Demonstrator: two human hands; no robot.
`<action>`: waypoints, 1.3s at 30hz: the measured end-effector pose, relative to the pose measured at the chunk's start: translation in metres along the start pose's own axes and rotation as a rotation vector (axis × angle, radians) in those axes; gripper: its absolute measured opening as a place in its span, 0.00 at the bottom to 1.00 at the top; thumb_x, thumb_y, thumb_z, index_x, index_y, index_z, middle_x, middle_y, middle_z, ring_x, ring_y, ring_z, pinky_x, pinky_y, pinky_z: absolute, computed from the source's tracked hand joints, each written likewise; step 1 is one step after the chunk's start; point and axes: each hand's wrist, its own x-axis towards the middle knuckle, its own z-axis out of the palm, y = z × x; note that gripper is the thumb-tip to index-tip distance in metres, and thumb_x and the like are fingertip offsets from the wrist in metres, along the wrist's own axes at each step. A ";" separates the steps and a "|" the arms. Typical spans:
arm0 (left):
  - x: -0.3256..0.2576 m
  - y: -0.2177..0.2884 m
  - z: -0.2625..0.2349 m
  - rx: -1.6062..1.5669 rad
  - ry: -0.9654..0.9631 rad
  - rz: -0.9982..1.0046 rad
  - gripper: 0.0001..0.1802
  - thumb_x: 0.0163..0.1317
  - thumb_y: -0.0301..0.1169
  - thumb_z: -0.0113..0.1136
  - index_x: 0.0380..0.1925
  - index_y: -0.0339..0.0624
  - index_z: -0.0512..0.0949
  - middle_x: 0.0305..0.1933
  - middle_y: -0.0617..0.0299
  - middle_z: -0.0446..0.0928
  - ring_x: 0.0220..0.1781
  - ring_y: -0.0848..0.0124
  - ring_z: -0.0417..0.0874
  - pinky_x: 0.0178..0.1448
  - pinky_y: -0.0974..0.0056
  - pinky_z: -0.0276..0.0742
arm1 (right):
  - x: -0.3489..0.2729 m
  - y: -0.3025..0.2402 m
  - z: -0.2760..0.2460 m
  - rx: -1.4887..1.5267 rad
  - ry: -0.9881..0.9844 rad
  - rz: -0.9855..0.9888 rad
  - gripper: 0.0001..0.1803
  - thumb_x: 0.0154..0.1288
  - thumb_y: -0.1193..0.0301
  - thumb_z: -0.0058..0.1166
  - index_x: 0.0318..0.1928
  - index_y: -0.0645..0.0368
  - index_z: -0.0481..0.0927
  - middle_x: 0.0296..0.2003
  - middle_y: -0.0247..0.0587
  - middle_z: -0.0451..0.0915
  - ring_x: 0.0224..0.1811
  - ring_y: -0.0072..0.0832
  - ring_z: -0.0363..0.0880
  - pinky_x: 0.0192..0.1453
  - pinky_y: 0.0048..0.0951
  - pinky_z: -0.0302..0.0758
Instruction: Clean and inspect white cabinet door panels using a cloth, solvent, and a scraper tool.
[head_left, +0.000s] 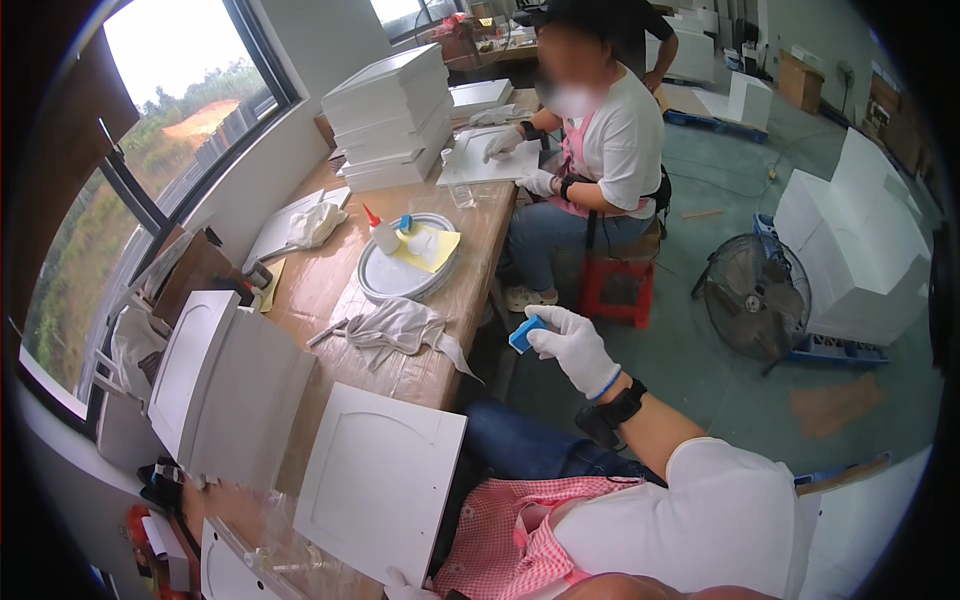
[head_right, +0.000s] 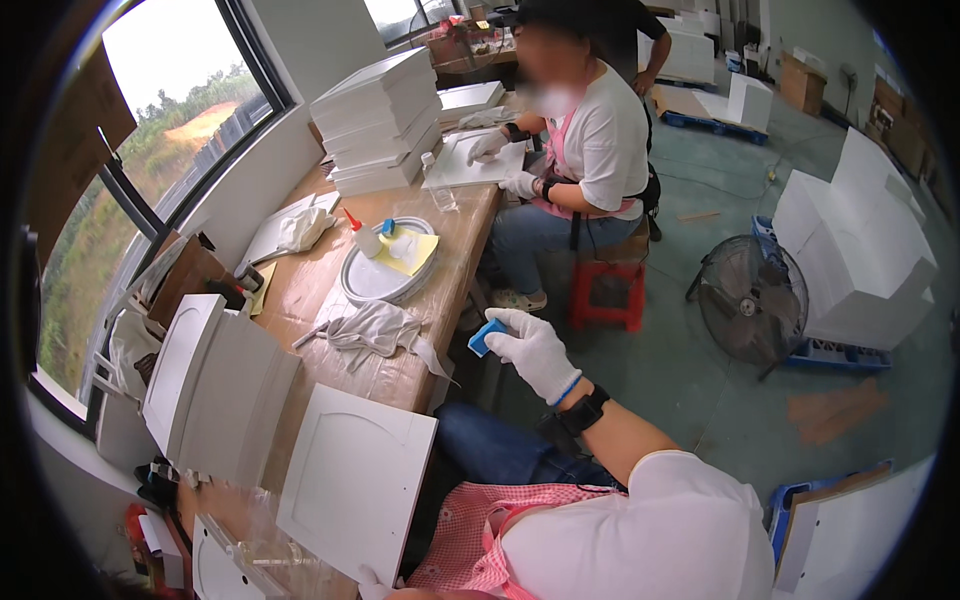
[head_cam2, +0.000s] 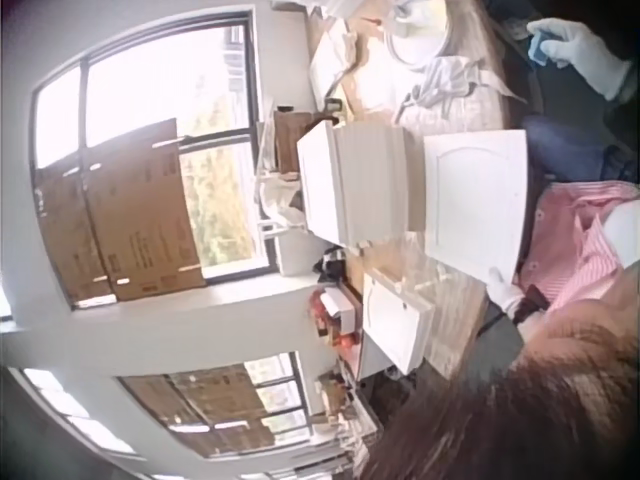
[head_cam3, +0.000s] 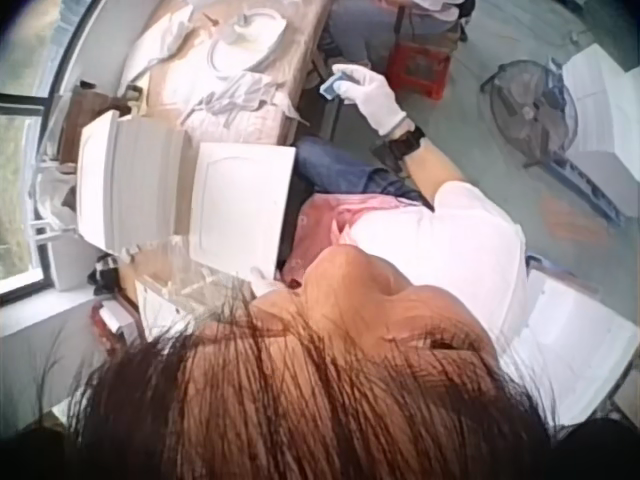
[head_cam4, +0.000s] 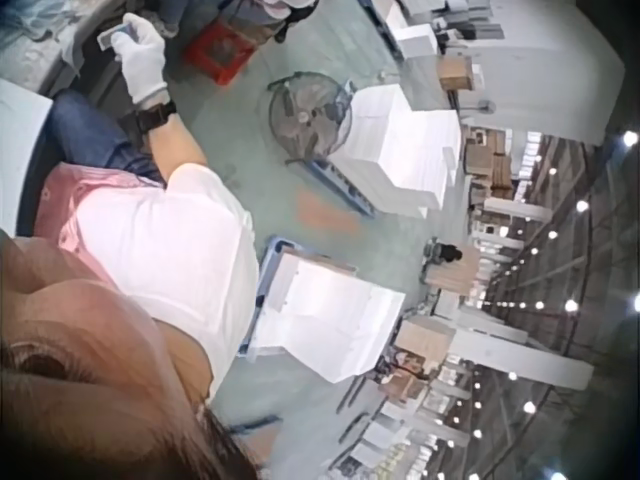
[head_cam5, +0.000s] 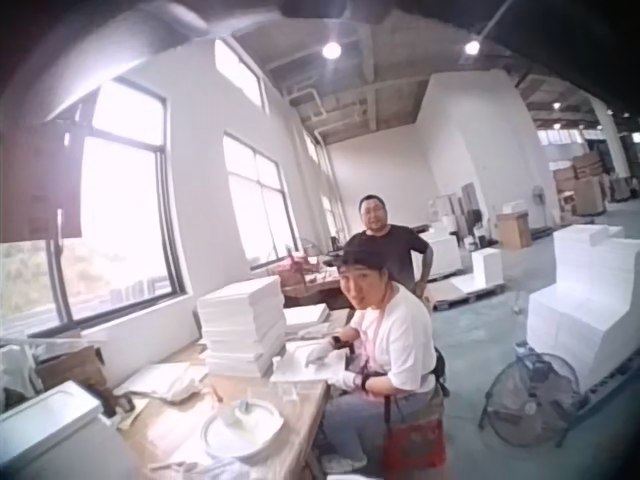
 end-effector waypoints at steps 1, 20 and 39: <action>0.001 -0.004 0.000 0.006 -0.001 -0.007 0.38 0.69 0.61 0.58 0.64 0.40 0.74 0.50 0.55 0.81 0.49 0.55 0.81 0.52 0.51 0.80 | 0.003 -0.002 -0.005 0.097 0.040 0.005 0.25 0.73 0.70 0.60 0.67 0.63 0.76 0.46 0.34 0.85 0.40 0.17 0.82 0.44 0.24 0.80; -0.302 0.176 0.290 0.611 -1.626 1.558 0.36 0.61 0.25 0.69 0.71 0.41 0.71 0.31 0.56 0.77 0.30 0.61 0.80 0.37 0.60 0.78 | 0.038 -0.109 -0.121 1.197 0.381 -0.338 0.12 0.72 0.67 0.61 0.52 0.56 0.85 0.40 0.31 0.87 0.29 0.21 0.82 0.30 0.24 0.76; -0.296 0.173 0.277 0.609 -1.326 1.678 0.35 0.57 0.23 0.72 0.67 0.39 0.75 0.29 0.60 0.78 0.26 0.65 0.80 0.34 0.64 0.78 | 0.003 -0.108 -0.149 1.217 0.387 -0.265 0.09 0.74 0.66 0.60 0.50 0.53 0.83 0.38 0.32 0.85 0.29 0.24 0.81 0.30 0.27 0.75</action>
